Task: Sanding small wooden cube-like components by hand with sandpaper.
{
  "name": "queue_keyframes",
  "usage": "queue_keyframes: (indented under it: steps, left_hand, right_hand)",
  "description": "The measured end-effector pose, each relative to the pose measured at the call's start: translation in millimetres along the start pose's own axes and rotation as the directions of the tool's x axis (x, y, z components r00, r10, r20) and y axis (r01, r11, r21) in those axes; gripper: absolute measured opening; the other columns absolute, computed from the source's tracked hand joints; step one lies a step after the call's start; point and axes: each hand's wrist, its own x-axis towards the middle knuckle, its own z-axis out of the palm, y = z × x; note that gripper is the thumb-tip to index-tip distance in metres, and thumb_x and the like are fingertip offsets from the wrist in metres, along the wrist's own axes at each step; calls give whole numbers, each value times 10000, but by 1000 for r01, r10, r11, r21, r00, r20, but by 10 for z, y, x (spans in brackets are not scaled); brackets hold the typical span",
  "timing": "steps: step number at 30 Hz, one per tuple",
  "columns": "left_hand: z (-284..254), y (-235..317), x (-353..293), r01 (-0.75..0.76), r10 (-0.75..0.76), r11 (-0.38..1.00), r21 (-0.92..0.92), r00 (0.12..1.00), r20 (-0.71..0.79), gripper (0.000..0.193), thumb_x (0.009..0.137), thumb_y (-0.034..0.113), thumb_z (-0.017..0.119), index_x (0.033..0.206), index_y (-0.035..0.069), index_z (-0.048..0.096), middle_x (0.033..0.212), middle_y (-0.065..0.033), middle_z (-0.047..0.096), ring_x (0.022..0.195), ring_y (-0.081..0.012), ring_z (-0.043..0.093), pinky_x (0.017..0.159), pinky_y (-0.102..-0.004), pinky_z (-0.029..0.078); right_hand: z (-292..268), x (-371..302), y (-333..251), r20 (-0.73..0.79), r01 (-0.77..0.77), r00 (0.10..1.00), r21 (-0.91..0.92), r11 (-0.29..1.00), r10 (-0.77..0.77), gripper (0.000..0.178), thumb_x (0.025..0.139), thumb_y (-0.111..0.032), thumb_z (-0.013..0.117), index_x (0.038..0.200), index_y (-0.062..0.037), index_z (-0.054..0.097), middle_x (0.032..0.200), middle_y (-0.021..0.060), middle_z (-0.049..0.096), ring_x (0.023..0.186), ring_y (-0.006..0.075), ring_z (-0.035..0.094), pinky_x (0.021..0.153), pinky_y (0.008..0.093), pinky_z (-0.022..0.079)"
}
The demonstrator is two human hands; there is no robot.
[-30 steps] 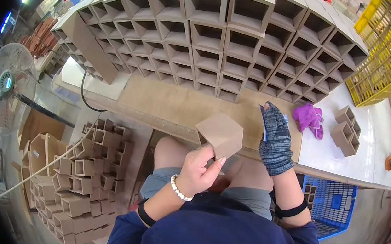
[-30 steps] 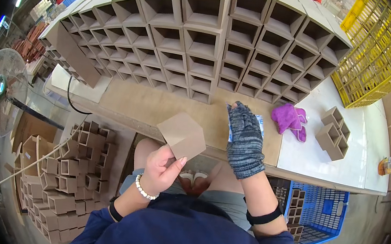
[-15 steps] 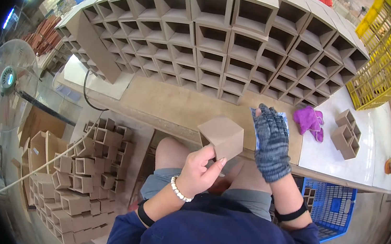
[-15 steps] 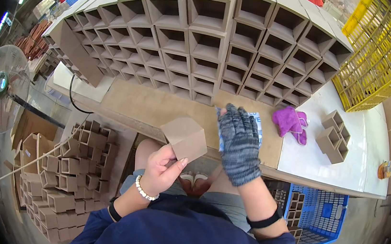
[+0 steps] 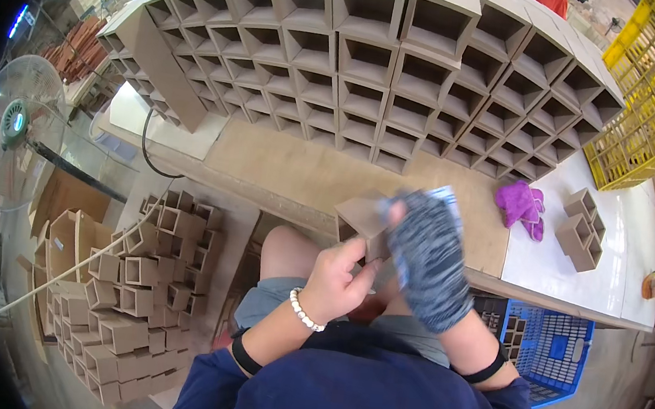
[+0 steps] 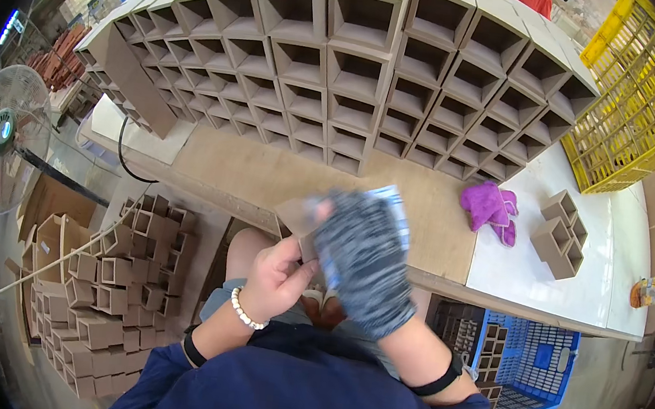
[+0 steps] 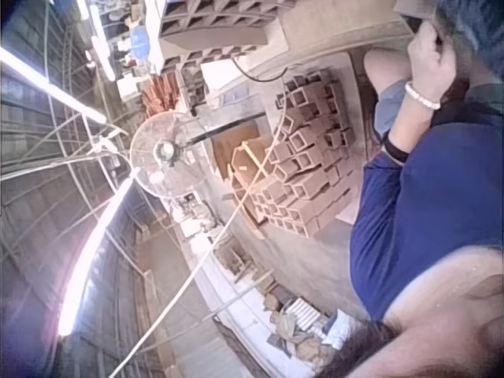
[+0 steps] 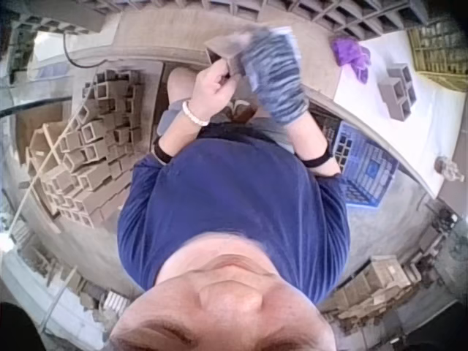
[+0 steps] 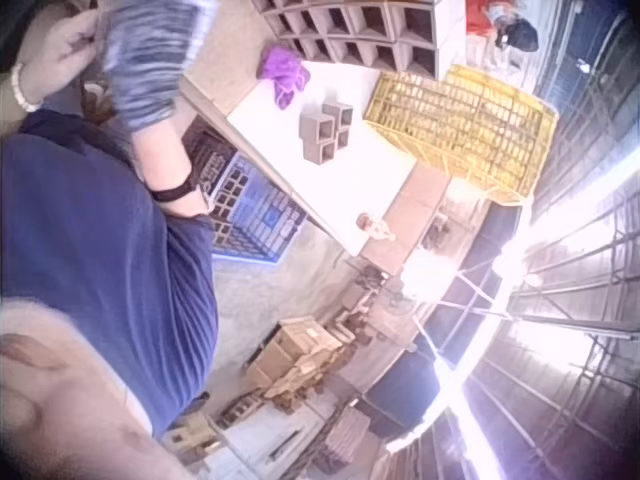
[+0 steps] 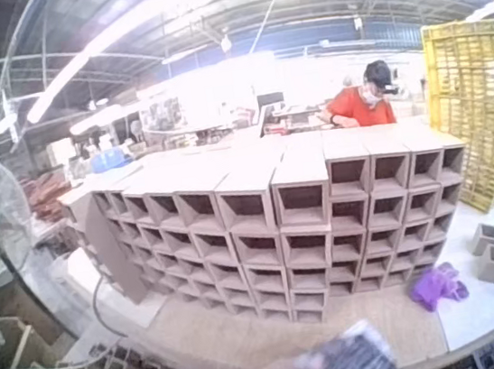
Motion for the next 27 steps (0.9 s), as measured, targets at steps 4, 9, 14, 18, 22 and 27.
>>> queue_keyframes:
  steps: [4, 9, 14, 18, 22, 27]
  left_hand:
    - [-2, -25, -5, -239, 254, 943, 230, 966, -36, 100, 717, -43, 532, 812, -18, 515, 694, -152, 538, 606, -319, 522, 556, -349, 435]
    - [-11, 3, -17, -179, 179, 980, 91, 984, 12, 88, 721, -36, 549, 790, -11, 501, 687, -145, 538, 600, -308, 524, 545, -334, 417]
    - [23, -137, -3, -131, 132, 990, 44, 991, -26, 127, 741, -34, 549, 866, -15, 534, 744, -134, 570, 665, -254, 571, 593, -299, 440]
    - [-39, -167, -66, 92, -73, 978, -188, 992, 104, 266, 779, -46, 526, 1043, -12, 512, 909, -93, 600, 846, -151, 591, 737, -267, 447]
    - [-1, 14, -91, 93, -80, 858, -506, 996, 47, 339, 814, -26, 518, 1142, -21, 429, 1068, -70, 554, 1008, -123, 522, 854, -263, 399]
    - [-34, 51, -74, 157, 35, 660, -735, 970, 239, 439, 844, 38, 520, 1243, -24, 349, 1212, -99, 474, 1117, -149, 458, 942, -301, 348]
  right_hand:
    - [71, -82, 61, -57, 207, 977, -10, 978, -207, 383, 754, -139, 523, 1128, -59, 531, 1114, 133, 550, 1037, 295, 514, 934, 426, 358]
    - [238, -217, 585, -117, -130, 987, -181, 975, 110, 392, 754, -117, 514, 1142, -64, 525, 1107, 132, 551, 1037, 296, 513, 931, 424, 357]
    - [-95, -13, -82, -91, 69, 994, 65, 996, -63, 382, 764, -104, 491, 1143, -69, 533, 1062, 116, 565, 1022, 285, 518, 916, 428, 365]
    - [43, 9, 131, 30, -30, 999, -53, 998, 31, 372, 760, -105, 497, 1128, -74, 546, 1078, 106, 566, 1034, 267, 515, 927, 402, 364]
    - [226, -330, 533, -74, -294, 952, 62, 954, 298, 549, 672, 56, 492, 1209, -63, 490, 1193, 146, 516, 1123, 297, 470, 986, 389, 334]
    - [199, -288, 321, -196, -231, 934, 302, 925, 297, 633, 649, 127, 422, 1264, -25, 422, 1238, 159, 484, 1163, 310, 443, 1003, 370, 324]
